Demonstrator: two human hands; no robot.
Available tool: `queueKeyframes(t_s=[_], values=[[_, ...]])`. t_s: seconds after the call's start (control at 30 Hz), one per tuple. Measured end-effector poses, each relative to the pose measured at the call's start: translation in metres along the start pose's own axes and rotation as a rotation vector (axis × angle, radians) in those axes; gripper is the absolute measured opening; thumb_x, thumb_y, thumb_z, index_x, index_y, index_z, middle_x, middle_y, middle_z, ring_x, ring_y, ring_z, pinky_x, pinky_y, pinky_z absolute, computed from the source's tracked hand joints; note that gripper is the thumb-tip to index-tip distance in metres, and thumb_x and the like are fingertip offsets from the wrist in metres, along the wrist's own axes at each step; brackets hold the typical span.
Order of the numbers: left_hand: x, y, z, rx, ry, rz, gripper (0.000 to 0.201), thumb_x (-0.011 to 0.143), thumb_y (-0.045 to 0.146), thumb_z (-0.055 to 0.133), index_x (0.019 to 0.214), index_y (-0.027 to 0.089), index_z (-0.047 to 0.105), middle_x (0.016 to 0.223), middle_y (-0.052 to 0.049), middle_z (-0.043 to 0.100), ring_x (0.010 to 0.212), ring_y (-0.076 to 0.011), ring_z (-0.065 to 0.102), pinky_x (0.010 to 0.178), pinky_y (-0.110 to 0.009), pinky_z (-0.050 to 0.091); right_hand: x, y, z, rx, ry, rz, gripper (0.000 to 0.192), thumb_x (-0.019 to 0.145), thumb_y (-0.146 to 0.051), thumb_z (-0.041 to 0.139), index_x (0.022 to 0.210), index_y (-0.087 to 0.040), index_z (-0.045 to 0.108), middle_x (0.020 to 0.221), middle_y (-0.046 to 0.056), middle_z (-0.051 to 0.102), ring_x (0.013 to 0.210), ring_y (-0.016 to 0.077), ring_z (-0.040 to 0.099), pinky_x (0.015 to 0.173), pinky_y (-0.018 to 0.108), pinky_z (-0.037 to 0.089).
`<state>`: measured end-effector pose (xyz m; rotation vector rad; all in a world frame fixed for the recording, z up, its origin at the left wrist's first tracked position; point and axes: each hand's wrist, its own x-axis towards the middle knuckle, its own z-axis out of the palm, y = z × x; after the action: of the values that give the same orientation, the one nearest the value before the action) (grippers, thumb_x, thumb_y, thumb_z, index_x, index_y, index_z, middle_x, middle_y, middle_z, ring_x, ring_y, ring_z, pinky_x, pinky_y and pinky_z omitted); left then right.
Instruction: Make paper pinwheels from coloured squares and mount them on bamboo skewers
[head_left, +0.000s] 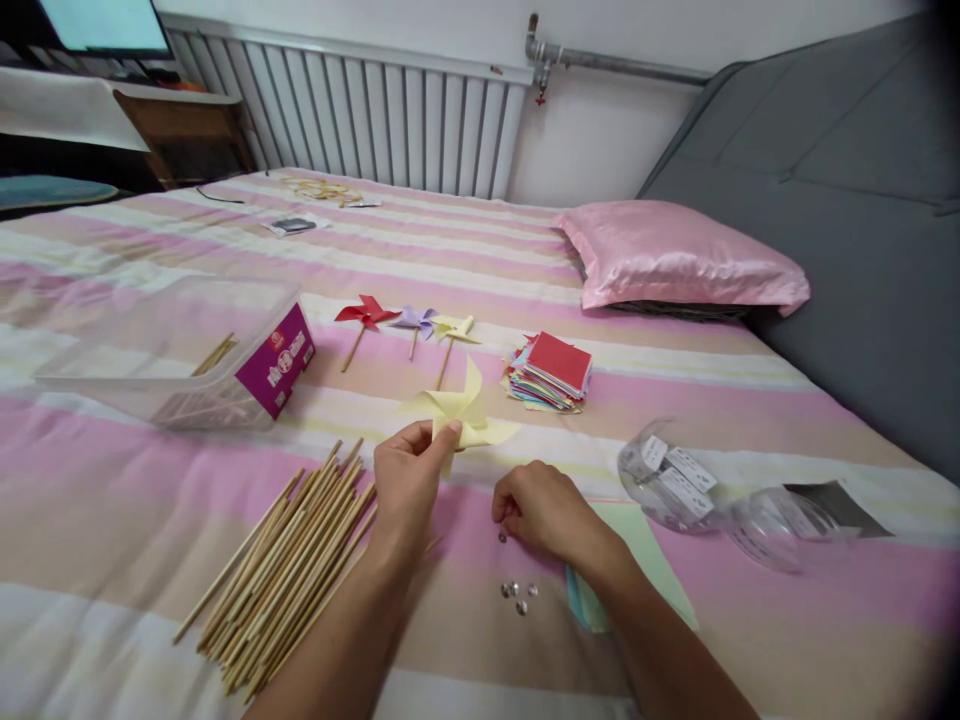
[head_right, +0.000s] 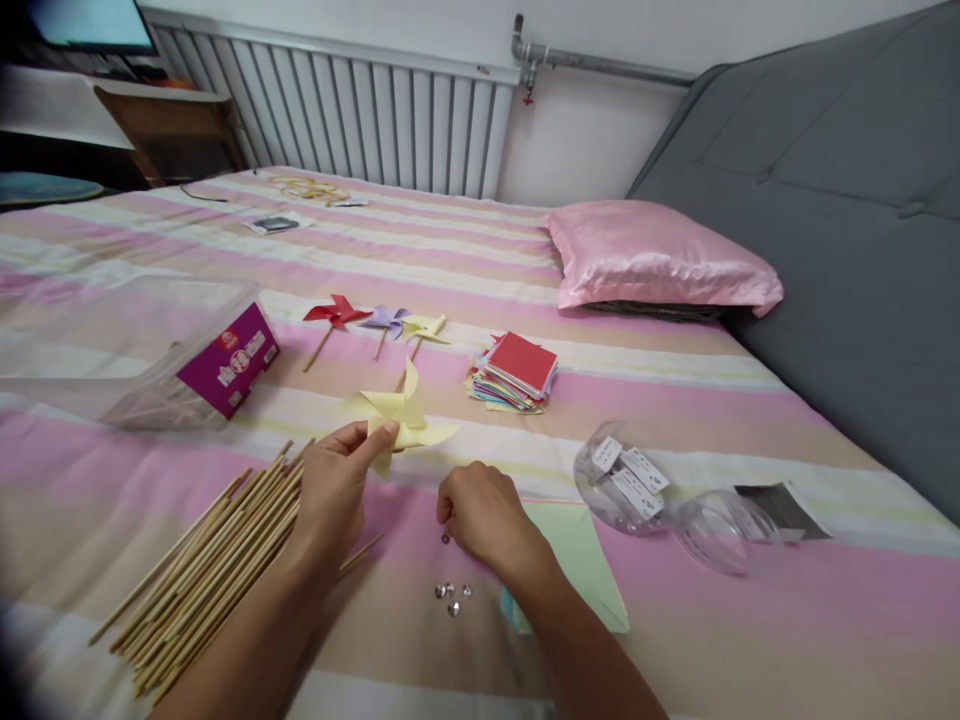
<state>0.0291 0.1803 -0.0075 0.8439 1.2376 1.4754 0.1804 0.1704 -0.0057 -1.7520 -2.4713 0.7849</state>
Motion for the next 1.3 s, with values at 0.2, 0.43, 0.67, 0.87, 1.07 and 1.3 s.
queueKeyframes(t_s=[0.2,0.43,0.67,0.87,1.07,1.3], values=[[0.002,-0.002,0.000,0.023,0.007,-0.010,0.023,0.065,0.034,0.072,0.063,0.012,0.065,0.056,0.002,0.058,0.053,-0.0084,0.046,0.050,-0.019,0.034,0.000,-0.005,0.002,-0.064,0.049,-0.020,0.019,0.061,-0.007,0.055,0.065,-0.021,0.067,0.068,0.001,0.070,0.063,0.0154,0.060,0.053,0.023,0.029],[0.001,0.001,0.001,0.012,0.021,-0.045,0.022,0.063,0.033,0.073,0.062,0.013,0.065,0.055,0.002,0.061,0.051,-0.0086,0.048,0.051,-0.018,0.035,0.001,0.006,0.002,0.046,0.111,-0.159,0.023,0.060,-0.008,0.051,0.071,-0.019,0.068,0.070,0.003,0.070,0.064,0.0152,0.059,0.058,0.023,0.035],[0.002,0.002,0.000,0.057,0.018,-0.006,0.023,0.065,0.034,0.072,0.064,0.012,0.066,0.058,0.000,0.063,0.053,-0.0105,0.052,0.052,-0.020,0.038,-0.011,0.009,-0.029,0.400,0.141,-0.229,0.025,0.062,-0.004,0.050,0.071,-0.016,0.070,0.070,0.003,0.068,0.059,0.0119,0.060,0.057,0.020,0.045],[-0.003,0.003,0.002,0.139,0.030,0.044,0.025,0.068,0.037,0.070,0.069,0.012,0.067,0.062,-0.002,0.065,0.056,-0.0127,0.055,0.055,-0.022,0.041,-0.029,0.008,-0.052,0.804,0.188,-0.245,0.012,0.071,-0.013,0.060,0.071,-0.019,0.070,0.083,0.004,0.068,0.076,0.0153,0.065,0.069,0.026,0.053],[-0.011,0.004,0.005,0.173,-0.026,0.061,0.024,0.070,0.036,0.069,0.068,0.013,0.067,0.061,-0.001,0.064,0.056,-0.0122,0.054,0.055,-0.021,0.041,-0.022,0.001,-0.044,1.061,0.341,-0.151,0.011,0.072,-0.027,0.069,0.078,-0.018,0.071,0.074,0.004,0.070,0.070,0.0153,0.066,0.066,0.026,0.053],[-0.014,0.009,0.010,0.056,-0.057,-0.048,0.023,0.066,0.034,0.072,0.065,0.012,0.066,0.057,-0.001,0.064,0.054,-0.0122,0.054,0.054,-0.022,0.041,-0.015,-0.010,-0.032,1.140,0.483,-0.122,0.020,0.070,-0.031,0.072,0.083,-0.017,0.066,0.070,0.003,0.070,0.066,0.0153,0.067,0.059,0.025,0.052]])
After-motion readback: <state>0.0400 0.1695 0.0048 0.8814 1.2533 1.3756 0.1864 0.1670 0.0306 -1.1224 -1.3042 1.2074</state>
